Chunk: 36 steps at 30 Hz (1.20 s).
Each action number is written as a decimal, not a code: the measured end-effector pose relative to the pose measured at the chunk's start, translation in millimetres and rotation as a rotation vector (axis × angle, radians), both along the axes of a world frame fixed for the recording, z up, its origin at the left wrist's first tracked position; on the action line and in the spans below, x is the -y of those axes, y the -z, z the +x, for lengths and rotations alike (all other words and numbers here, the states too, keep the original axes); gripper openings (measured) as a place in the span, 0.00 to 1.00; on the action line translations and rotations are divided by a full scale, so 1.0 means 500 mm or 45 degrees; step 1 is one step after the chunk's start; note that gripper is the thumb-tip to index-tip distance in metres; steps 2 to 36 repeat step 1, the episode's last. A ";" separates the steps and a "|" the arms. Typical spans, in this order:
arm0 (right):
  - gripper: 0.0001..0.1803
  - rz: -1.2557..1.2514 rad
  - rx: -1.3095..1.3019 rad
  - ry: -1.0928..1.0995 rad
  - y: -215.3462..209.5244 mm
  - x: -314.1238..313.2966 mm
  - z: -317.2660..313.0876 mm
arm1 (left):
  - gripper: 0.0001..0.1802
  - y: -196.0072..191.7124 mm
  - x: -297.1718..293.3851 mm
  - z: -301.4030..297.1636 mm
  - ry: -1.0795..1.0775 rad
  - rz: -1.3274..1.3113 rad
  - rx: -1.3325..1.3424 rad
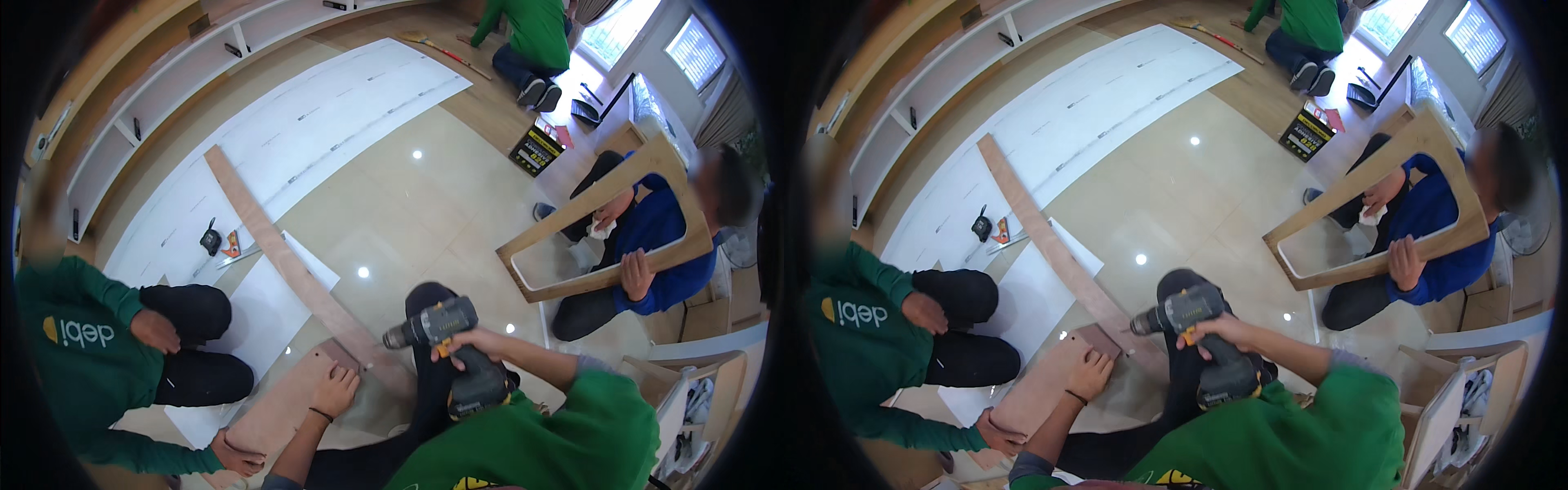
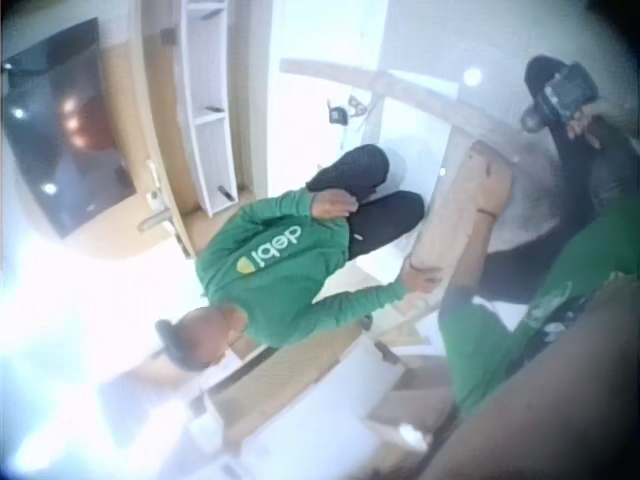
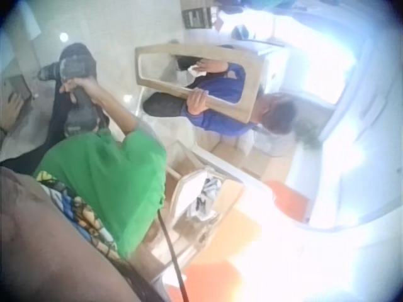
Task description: The person uses a cordless drill to drive screws into wooden panels while another person holds the pieces in place. They assemble a wooden structure on the floor, repeatedly positioning panels and fastening them together.
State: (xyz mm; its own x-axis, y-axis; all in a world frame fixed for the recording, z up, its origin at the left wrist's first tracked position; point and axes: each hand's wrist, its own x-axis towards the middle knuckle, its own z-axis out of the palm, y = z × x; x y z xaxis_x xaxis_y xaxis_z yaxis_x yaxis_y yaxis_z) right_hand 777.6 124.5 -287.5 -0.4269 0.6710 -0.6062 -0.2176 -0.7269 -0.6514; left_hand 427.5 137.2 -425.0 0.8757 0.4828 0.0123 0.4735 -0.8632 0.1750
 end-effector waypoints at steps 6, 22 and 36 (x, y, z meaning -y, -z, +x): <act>0.20 -0.008 0.015 0.006 -0.024 -0.018 0.004 | 0.12 0.006 0.000 -0.001 -0.007 -0.013 0.018; 0.20 -0.008 0.015 0.006 -0.024 -0.018 0.004 | 0.12 0.006 0.000 -0.001 -0.007 -0.013 0.018; 0.20 -0.008 0.015 0.006 -0.024 -0.018 0.004 | 0.12 0.006 0.000 -0.001 -0.007 -0.013 0.018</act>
